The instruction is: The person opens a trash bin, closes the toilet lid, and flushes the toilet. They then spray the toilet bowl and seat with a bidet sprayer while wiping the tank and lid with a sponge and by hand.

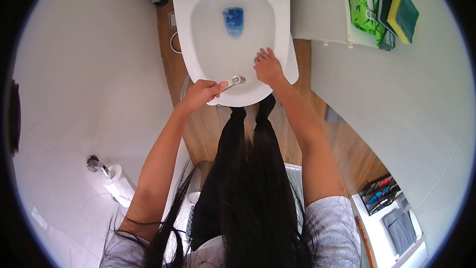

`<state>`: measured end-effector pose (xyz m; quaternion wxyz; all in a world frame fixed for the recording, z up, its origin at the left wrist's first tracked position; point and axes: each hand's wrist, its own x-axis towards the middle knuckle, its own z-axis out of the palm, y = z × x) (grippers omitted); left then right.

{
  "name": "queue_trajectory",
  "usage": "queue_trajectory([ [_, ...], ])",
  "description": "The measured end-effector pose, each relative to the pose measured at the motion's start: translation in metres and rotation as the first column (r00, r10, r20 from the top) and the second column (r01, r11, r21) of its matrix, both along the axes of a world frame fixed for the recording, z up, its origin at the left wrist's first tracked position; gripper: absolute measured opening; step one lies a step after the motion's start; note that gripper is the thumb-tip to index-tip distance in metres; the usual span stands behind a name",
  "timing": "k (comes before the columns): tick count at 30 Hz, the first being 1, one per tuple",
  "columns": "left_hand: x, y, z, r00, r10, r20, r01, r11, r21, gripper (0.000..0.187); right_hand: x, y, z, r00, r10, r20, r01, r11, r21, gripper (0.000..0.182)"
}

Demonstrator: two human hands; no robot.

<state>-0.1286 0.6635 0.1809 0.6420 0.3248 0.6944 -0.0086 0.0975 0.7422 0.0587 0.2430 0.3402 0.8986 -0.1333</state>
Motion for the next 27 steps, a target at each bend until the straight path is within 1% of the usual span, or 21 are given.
queue_trajectory([
  [2,0.001,0.002,-0.002,0.994,-0.09,-0.056,0.089,0.996,-0.031,0.062,0.0,-0.001,-0.001,1.0,0.01,0.014,-0.01,1.0,0.015,0.04],
  [5,-0.016,-0.002,-0.012,0.99,-0.123,-0.072,0.12,0.992,-0.044,0.063,-0.002,0.001,-0.004,1.0,-0.004,0.013,0.004,1.0,0.021,0.039],
  [6,-0.024,-0.004,-0.015,0.989,-0.125,-0.073,0.122,0.991,-0.049,0.063,-0.002,0.0,-0.003,1.0,-0.027,0.005,0.027,1.0,0.009,0.039],
  [9,-0.048,-0.004,-0.026,0.988,-0.065,-0.139,0.073,0.996,0.047,0.063,-0.006,0.0,0.002,0.999,-0.054,0.001,0.054,0.999,0.001,0.039],
  [10,-0.054,-0.003,-0.029,0.987,0.048,-0.154,-0.035,0.996,0.081,0.062,-0.008,-0.002,0.002,0.998,-0.056,-0.004,0.056,0.998,0.002,0.039],
  [11,-0.059,-0.001,-0.033,0.973,0.161,-0.166,-0.143,0.983,0.118,0.06,-0.011,-0.006,0.003,0.988,-0.126,-0.092,0.127,0.992,0.011,0.039],
  [12,-0.061,0.005,-0.028,0.972,0.161,-0.169,-0.142,0.983,0.119,0.06,-0.015,-0.008,0.005,0.965,-0.193,-0.178,0.199,0.98,0.013,0.039],
  [13,-0.064,0.011,-0.022,0.947,0.27,-0.176,-0.255,0.962,0.102,0.058,-0.02,-0.009,0.007,0.965,-0.192,-0.18,0.197,0.98,0.011,0.039],
  [14,-0.065,0.015,-0.017,0.909,0.375,-0.185,-0.365,0.927,0.087,0.056,-0.027,-0.009,0.007,0.855,-0.409,-0.32,0.364,0.911,-0.192,0.038],
  [15,-0.064,0.015,-0.017,0.907,0.378,-0.185,-0.368,0.926,0.087,0.056,-0.037,-0.009,0.011,0.682,-0.614,-0.398,0.468,0.784,-0.408,0.038],
  [16,-0.061,0.015,-0.017,0.875,0.452,-0.173,-0.43,0.89,0.148,0.054,-0.051,-0.014,0.022,0.325,-0.884,-0.335,0.549,0.465,-0.694,0.036],
  [17,-0.057,0.014,-0.017,0.838,0.523,-0.156,-0.49,0.847,0.208,0.052,-0.061,-0.017,0.034,0.329,-0.883,-0.335,0.546,0.467,-0.695,0.036],
  [18,-0.049,0.012,-0.016,0.835,0.527,-0.158,-0.493,0.845,0.209,0.052,-0.072,-0.014,0.056,0.135,-0.987,-0.091,0.426,0.14,-0.894,0.035],
  [19,-0.037,0.008,-0.014,0.843,0.513,-0.163,-0.458,0.843,0.284,0.05,-0.081,-0.016,0.067,-0.009,-0.979,0.205,0.224,-0.202,-0.953,0.034],
  [20,-0.024,0.006,-0.013,0.849,0.499,-0.171,-0.419,0.835,0.357,0.048,-0.091,-0.02,0.075,-0.005,-0.979,0.203,0.22,-0.199,-0.955,0.034],
  [22,0.004,-0.009,-0.038,0.852,0.477,-0.214,-0.328,0.806,0.492,0.041,-0.106,-0.028,0.084,0.011,-0.99,0.138,0.159,-0.134,-0.978,0.036],
  [23,0.021,-0.01,-0.036,0.825,0.553,-0.119,-0.441,0.76,0.478,0.037,-0.106,-0.033,0.083,0.021,-0.991,0.135,0.151,-0.13,-0.98,0.036],
  [24,0.03,-0.011,-0.035,0.781,0.624,-0.022,-0.549,0.703,0.452,0.032,-0.104,-0.038,0.08,-0.073,-0.993,0.09,0.134,-0.099,-0.986,0.035],
  [25,0.027,-0.014,-0.037,0.775,0.631,-0.024,-0.553,0.696,0.458,0.032,-0.102,-0.041,0.082,-0.167,-0.985,0.044,0.121,-0.065,-0.99,0.035],
  [26,0.024,-0.017,-0.04,0.703,0.655,0.277,-0.707,0.686,0.173,0.031,-0.097,-0.046,0.084,-0.256,-0.966,-0.026,0.141,-0.011,-0.99,0.029],
  [27,0.02,-0.02,-0.042,0.51,0.682,0.524,-0.734,0.663,-0.148,0.031,-0.09,-0.051,0.082,-0.237,-0.971,-0.027,0.137,-0.007,-0.99,0.029],
])
